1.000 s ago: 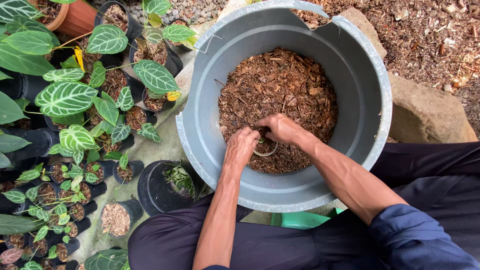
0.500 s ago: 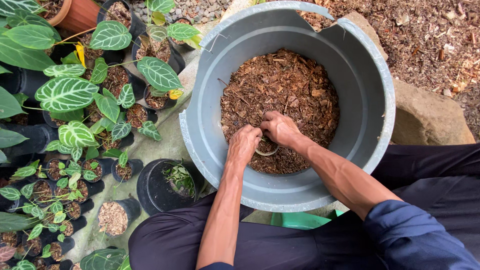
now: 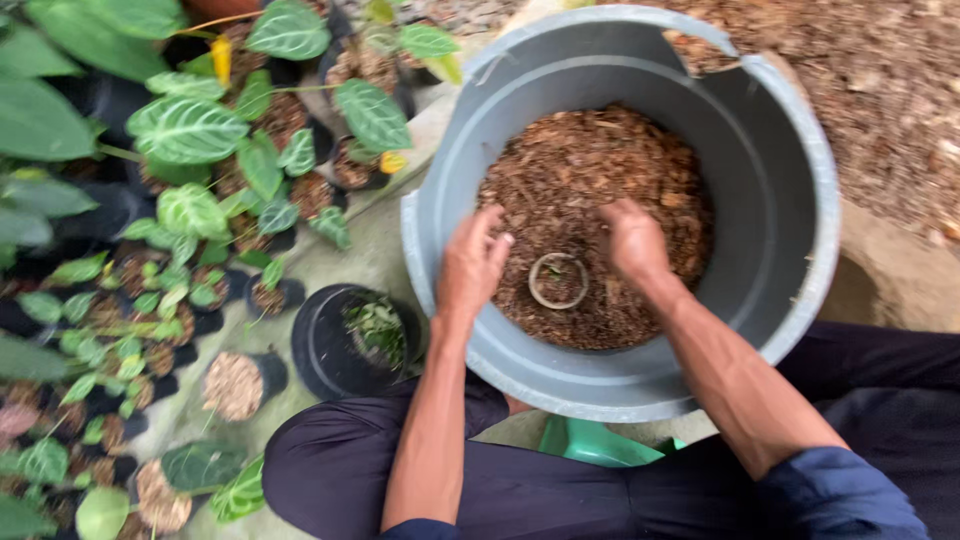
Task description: The person sits on a stool and repeatedly picks small plant cuttings from a black bucket, places them into small clear plastic cups, and fills the cups with soil from a large grey tub. The person handles the cuttings and soil by hand, arranging the plants in the cups and packing the soil around them.
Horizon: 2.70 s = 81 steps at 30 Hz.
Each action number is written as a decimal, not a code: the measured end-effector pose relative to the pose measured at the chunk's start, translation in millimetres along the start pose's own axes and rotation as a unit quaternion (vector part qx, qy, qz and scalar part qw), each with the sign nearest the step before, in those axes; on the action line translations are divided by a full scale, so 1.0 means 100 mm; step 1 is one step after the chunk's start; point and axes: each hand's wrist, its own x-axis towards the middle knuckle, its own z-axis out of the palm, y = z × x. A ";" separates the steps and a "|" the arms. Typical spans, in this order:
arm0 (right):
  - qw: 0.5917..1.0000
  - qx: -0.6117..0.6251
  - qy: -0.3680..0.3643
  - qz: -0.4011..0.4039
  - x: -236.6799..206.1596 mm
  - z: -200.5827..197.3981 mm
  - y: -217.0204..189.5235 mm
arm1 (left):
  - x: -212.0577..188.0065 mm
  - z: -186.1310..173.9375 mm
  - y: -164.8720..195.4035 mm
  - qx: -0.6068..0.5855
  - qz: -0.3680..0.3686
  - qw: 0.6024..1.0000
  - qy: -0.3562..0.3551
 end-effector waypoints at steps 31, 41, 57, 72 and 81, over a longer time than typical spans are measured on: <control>0.979 -0.200 0.022 0.032 0.52 0.46 0.22 | -1.11 -1.08 -3.38 -0.103 -0.677 0.721 0.104; 0.984 -0.172 0.024 0.042 0.54 0.49 0.32 | -0.98 -1.06 -3.18 0.195 -0.534 0.815 -0.114; 0.996 -0.019 0.011 0.090 0.20 0.15 -0.35 | -1.06 -2.07 -1.66 -0.154 -0.383 0.911 -0.010; 0.985 0.122 -0.112 -0.051 -0.73 -0.77 -1.18 | -0.30 0.03 0.01 -0.527 -0.287 0.788 -0.134; 0.981 0.125 -0.111 -0.102 -0.66 -0.79 -1.12 | -0.17 0.33 0.20 -0.495 -0.278 0.805 -0.174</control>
